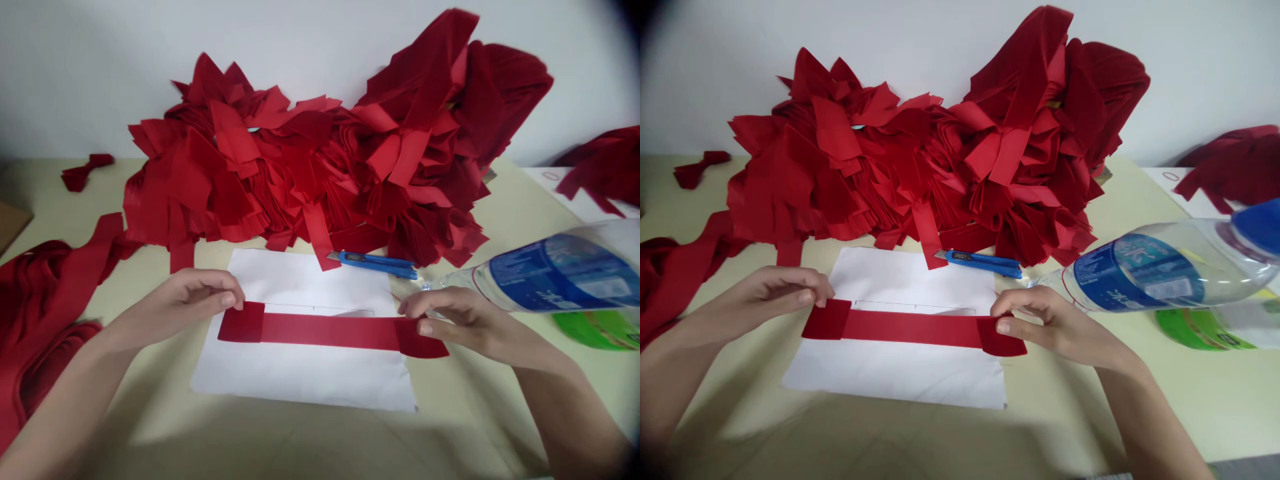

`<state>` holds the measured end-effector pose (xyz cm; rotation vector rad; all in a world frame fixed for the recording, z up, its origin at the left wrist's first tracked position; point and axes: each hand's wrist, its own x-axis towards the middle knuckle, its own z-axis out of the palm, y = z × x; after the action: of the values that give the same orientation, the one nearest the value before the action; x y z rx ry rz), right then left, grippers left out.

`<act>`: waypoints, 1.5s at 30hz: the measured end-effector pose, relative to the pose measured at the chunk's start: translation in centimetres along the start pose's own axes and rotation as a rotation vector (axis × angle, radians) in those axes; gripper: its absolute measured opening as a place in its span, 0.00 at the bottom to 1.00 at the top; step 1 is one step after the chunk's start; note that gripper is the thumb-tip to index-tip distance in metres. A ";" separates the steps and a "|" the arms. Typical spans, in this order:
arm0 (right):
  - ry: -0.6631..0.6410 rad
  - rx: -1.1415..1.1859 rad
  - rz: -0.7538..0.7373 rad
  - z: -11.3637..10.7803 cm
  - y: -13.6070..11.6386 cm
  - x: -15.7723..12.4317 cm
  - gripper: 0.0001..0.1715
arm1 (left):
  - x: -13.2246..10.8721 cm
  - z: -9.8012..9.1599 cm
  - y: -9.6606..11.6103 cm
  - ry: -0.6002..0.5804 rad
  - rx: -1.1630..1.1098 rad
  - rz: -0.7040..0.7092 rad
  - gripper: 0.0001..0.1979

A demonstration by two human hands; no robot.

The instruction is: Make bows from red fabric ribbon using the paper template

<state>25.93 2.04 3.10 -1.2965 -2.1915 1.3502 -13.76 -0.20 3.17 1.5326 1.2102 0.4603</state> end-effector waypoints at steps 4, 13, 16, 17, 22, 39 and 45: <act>-0.064 -0.002 -0.003 -0.3 0.3 0.0 0.11 | 0.3 0.5 1.1 -0.063 0.026 -0.031 0.06; -0.177 0.029 -0.036 1.4 -0.4 0.9 0.10 | 0.8 0.6 1.4 -0.245 0.190 -0.025 0.04; -0.195 0.052 -0.042 1.7 -0.7 1.2 0.11 | 0.7 0.2 1.4 -0.282 0.221 -0.020 0.03; -0.201 0.059 -0.049 1.8 -0.8 1.3 0.11 | 0.6 0.1 1.4 -0.287 0.232 -0.021 0.03; -0.229 0.094 -0.063 2.0 -0.8 1.4 0.10 | 0.1 -0.6 1.4 -0.335 0.281 -0.037 0.04; -0.265 0.068 -0.062 2.2 -1.0 1.7 0.11 | -0.3 -1.1 1.1 -0.377 0.355 -0.059 0.06; -0.188 0.079 -0.029 1.9 -1.1 1.8 0.11 | 0.2 -1.2 1.2 -0.237 0.316 -0.039 0.05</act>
<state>23.10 2.21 2.61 -1.1474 -2.2405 1.5887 -14.15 0.68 4.59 1.7704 1.1617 0.0568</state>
